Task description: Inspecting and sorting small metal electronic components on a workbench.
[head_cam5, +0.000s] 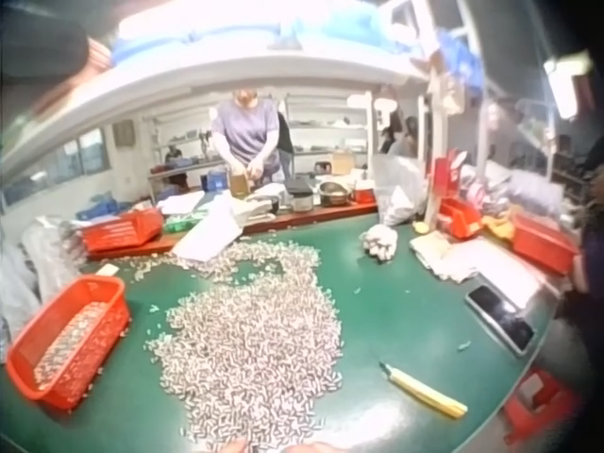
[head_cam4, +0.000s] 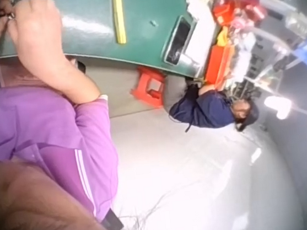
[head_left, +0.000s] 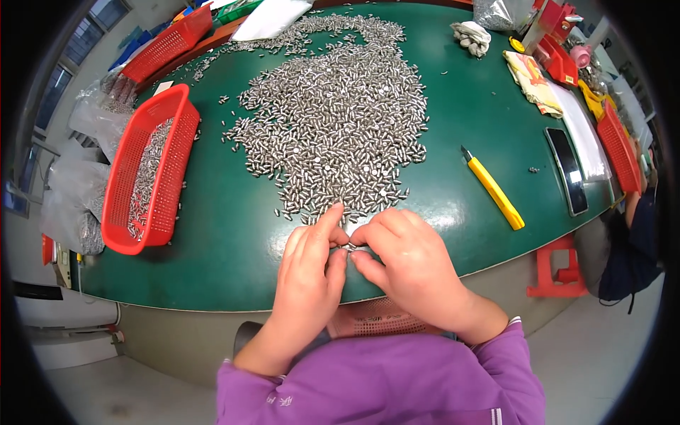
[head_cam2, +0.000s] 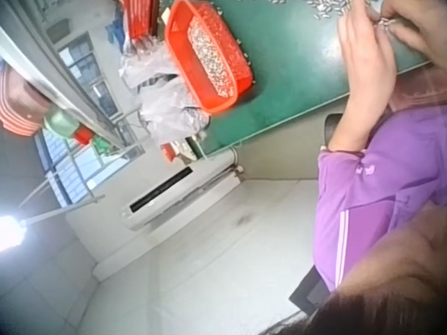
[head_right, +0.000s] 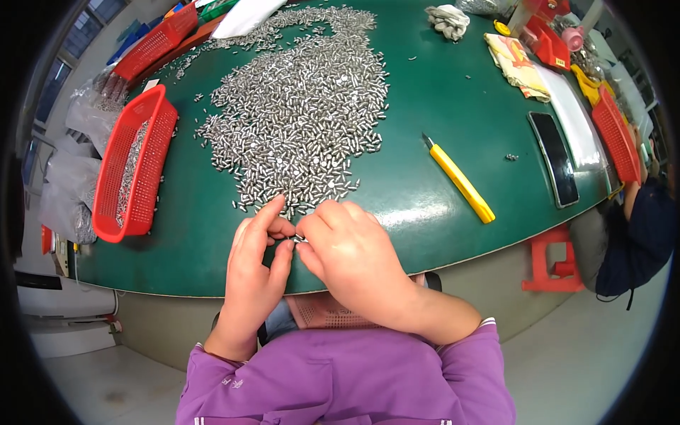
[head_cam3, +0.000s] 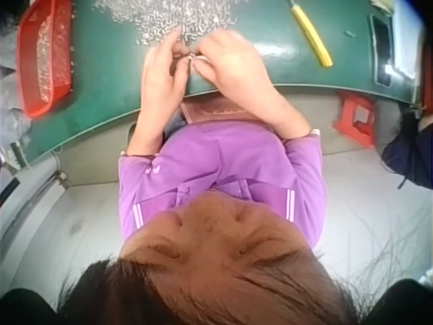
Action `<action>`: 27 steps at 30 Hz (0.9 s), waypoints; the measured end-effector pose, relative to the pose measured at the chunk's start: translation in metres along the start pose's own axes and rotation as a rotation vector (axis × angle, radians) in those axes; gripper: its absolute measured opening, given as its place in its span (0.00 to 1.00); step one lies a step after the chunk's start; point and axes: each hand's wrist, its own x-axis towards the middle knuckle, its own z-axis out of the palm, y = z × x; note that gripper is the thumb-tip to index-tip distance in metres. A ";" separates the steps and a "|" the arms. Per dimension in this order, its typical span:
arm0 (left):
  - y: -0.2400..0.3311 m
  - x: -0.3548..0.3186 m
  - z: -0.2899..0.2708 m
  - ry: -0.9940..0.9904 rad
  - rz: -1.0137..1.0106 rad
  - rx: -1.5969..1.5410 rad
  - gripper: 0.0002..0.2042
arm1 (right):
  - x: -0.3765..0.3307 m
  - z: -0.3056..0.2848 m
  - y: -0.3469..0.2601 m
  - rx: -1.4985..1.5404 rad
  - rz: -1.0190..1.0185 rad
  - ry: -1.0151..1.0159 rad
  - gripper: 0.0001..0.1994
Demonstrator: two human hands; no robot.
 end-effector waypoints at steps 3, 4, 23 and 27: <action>0.001 0.000 -0.003 -0.030 -0.010 -0.004 0.31 | 0.000 -0.001 0.002 0.009 -0.025 0.001 0.09; 0.001 -0.001 -0.003 -0.031 -0.018 -0.006 0.31 | 0.000 -0.001 0.003 0.009 -0.025 0.000 0.09; 0.001 -0.006 -0.004 -0.046 -0.016 -0.047 0.35 | -0.007 -0.001 -0.004 0.017 0.012 0.026 0.08; 0.006 -0.006 -0.008 -0.048 -0.049 -0.037 0.36 | -0.007 -0.003 -0.004 0.038 0.036 0.019 0.09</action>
